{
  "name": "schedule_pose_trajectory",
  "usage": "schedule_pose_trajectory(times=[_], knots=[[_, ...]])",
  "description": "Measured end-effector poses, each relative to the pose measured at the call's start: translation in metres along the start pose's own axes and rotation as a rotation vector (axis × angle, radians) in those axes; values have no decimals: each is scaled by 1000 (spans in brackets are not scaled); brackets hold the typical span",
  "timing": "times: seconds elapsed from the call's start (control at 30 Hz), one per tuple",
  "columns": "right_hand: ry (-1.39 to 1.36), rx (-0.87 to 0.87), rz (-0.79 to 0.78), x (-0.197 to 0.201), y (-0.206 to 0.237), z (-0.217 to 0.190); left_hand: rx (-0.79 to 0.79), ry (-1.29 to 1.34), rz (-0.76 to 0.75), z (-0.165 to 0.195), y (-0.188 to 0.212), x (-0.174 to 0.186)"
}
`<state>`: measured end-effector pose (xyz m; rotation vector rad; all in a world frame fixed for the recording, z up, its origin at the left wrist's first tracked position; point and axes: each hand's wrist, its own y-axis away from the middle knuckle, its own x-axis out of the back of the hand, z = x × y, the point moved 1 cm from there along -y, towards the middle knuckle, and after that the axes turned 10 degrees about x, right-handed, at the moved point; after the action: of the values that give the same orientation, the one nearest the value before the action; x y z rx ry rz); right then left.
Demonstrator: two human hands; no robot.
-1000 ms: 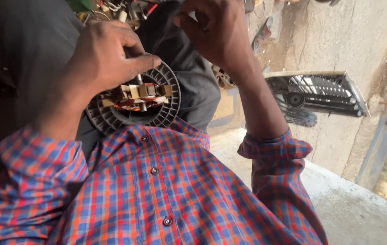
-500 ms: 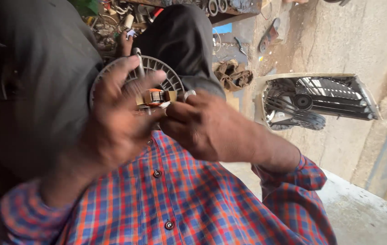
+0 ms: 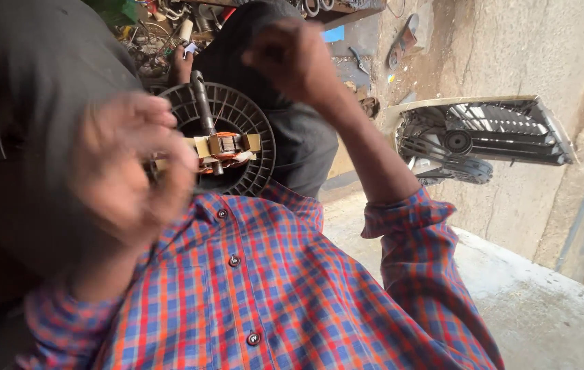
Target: The person sits on the ground with a motor armature resting on their lap and winds copper wire around its slots by hand, repeatedly pulling and guiding the wire to build up coil windings while turning the armature as they work.
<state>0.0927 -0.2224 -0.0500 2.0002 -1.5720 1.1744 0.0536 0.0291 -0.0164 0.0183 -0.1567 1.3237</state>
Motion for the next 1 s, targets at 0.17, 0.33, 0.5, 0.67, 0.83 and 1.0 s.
schedule_pose_trajectory(times=[0.17,0.33,0.5,0.67,0.83,1.0], knots=[[371,185,114,47,13,-30,37,-359,-512,-41,-69,-19],[414,281,-393,12,65,-74,-50,-456,-728,-53,-94,-15],[-119,397,-652,10,78,-128,13,-104,-324,-8,-41,8],[0,602,-225,39,20,-112,-375,-287,-445,-24,36,6],[-232,238,-108,-4,-11,-28,-516,-587,-136,-37,41,6],[-120,38,52,13,-15,-10,-72,257,-217,7,-31,-4]])
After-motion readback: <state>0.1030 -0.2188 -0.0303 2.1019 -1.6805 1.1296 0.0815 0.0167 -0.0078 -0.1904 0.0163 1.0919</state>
